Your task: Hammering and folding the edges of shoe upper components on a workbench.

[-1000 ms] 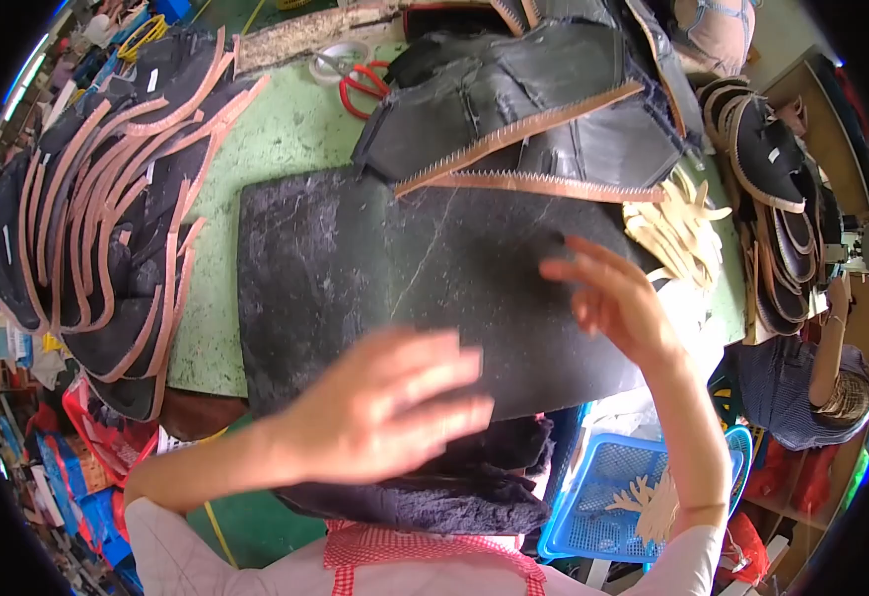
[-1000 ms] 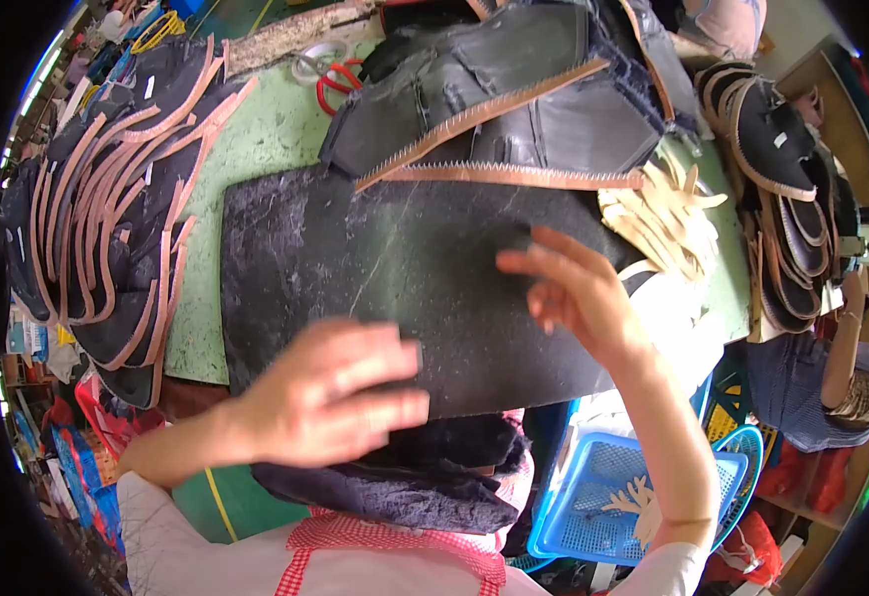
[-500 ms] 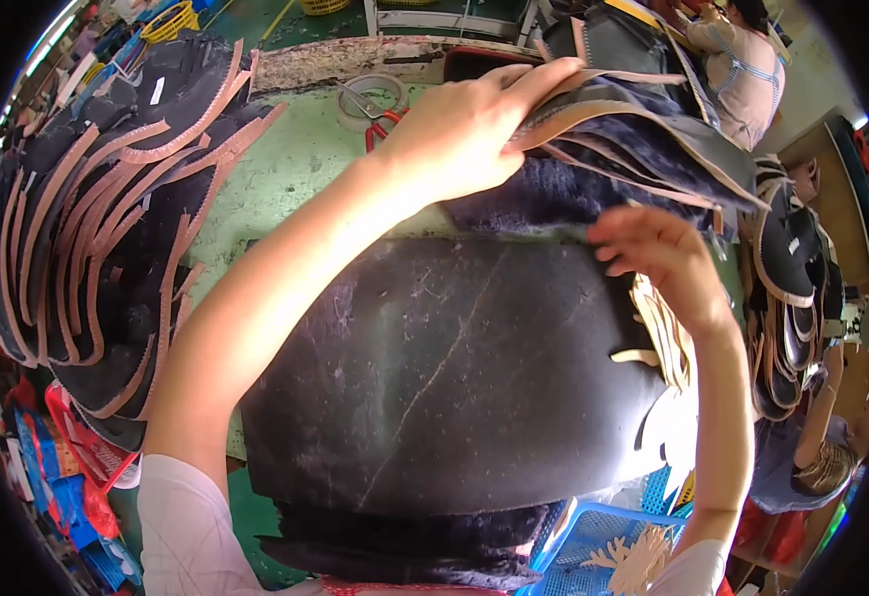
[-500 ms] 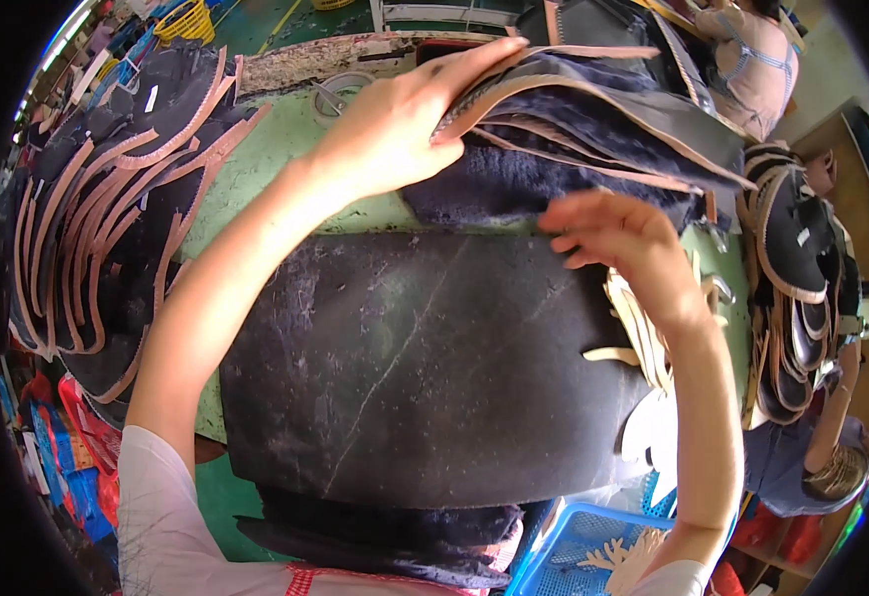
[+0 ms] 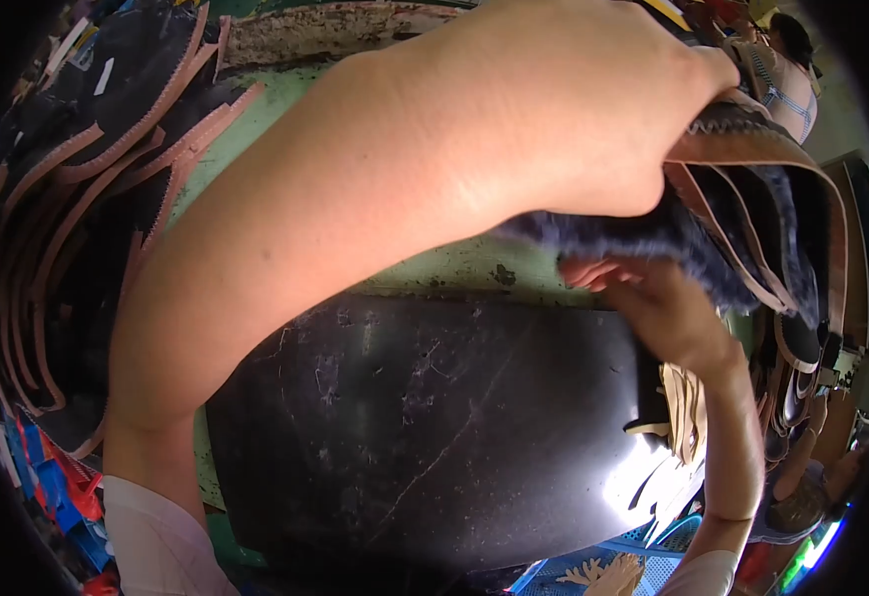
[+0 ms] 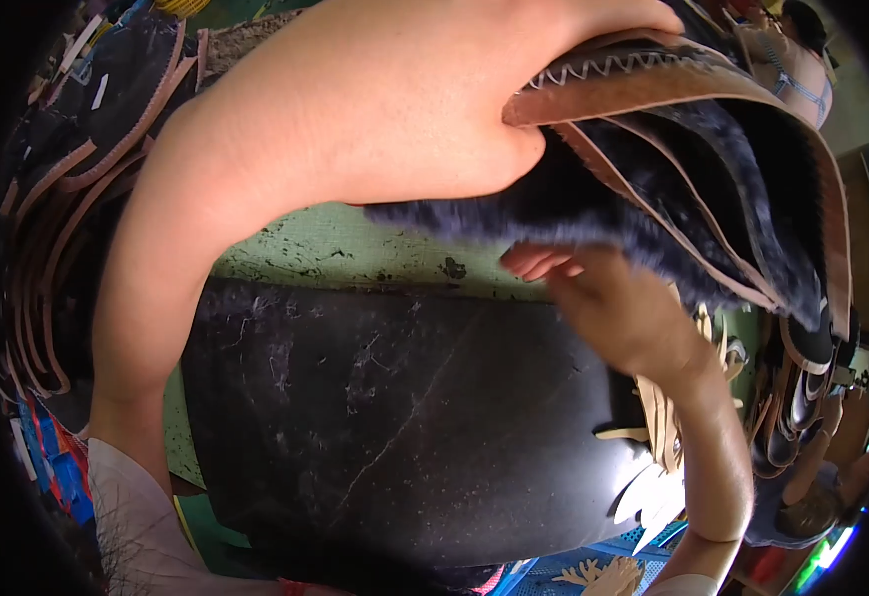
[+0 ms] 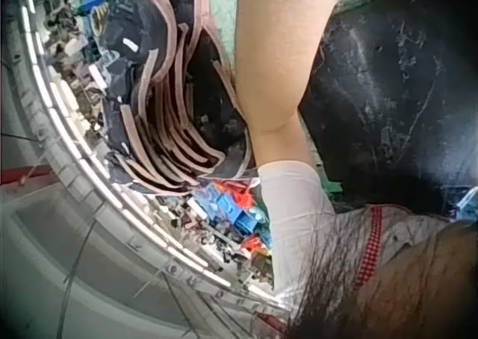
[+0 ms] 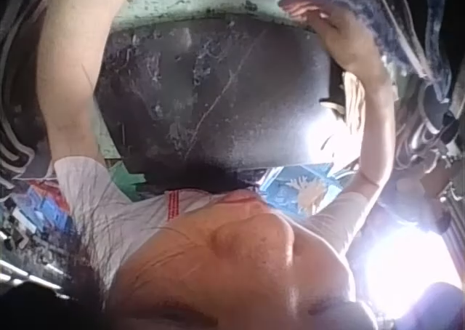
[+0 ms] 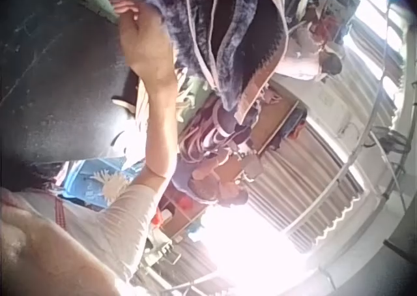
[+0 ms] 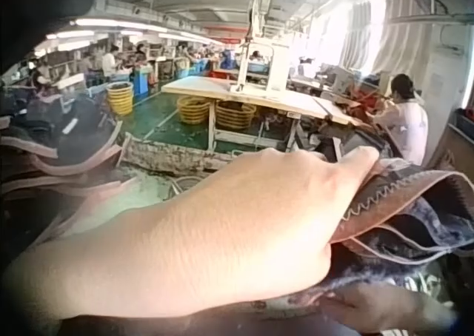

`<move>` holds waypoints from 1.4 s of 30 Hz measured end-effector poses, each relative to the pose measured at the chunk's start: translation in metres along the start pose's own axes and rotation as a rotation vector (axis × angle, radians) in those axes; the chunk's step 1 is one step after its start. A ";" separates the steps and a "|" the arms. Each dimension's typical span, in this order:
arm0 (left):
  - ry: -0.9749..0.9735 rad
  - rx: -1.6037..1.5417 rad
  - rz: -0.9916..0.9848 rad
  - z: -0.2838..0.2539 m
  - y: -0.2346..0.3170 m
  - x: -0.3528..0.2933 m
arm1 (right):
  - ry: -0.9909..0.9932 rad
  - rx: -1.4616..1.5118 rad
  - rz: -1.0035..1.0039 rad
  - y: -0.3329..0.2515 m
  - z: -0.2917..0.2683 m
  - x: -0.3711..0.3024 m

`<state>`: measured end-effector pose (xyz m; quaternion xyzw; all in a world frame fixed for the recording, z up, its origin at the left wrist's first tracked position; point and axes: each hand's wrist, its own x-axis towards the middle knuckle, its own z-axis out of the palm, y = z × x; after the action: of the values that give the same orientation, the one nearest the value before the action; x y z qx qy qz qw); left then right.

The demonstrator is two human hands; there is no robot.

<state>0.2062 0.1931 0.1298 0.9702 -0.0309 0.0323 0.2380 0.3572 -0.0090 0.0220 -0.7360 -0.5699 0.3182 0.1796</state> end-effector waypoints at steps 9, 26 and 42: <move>0.202 0.268 0.093 0.035 -0.013 -0.006 | -0.118 -0.110 0.003 -0.022 0.035 0.032; 0.558 0.610 0.148 0.174 -0.023 -0.040 | 0.062 0.105 -0.195 -0.048 0.061 -0.092; -0.053 -0.333 -0.190 0.261 0.196 -0.353 | 0.013 0.287 -0.430 -0.110 0.249 -0.252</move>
<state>-0.1475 -0.0859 -0.0377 0.9166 0.0499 -0.0213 0.3962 0.0726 -0.2424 -0.0251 -0.5669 -0.6613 0.3453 0.3494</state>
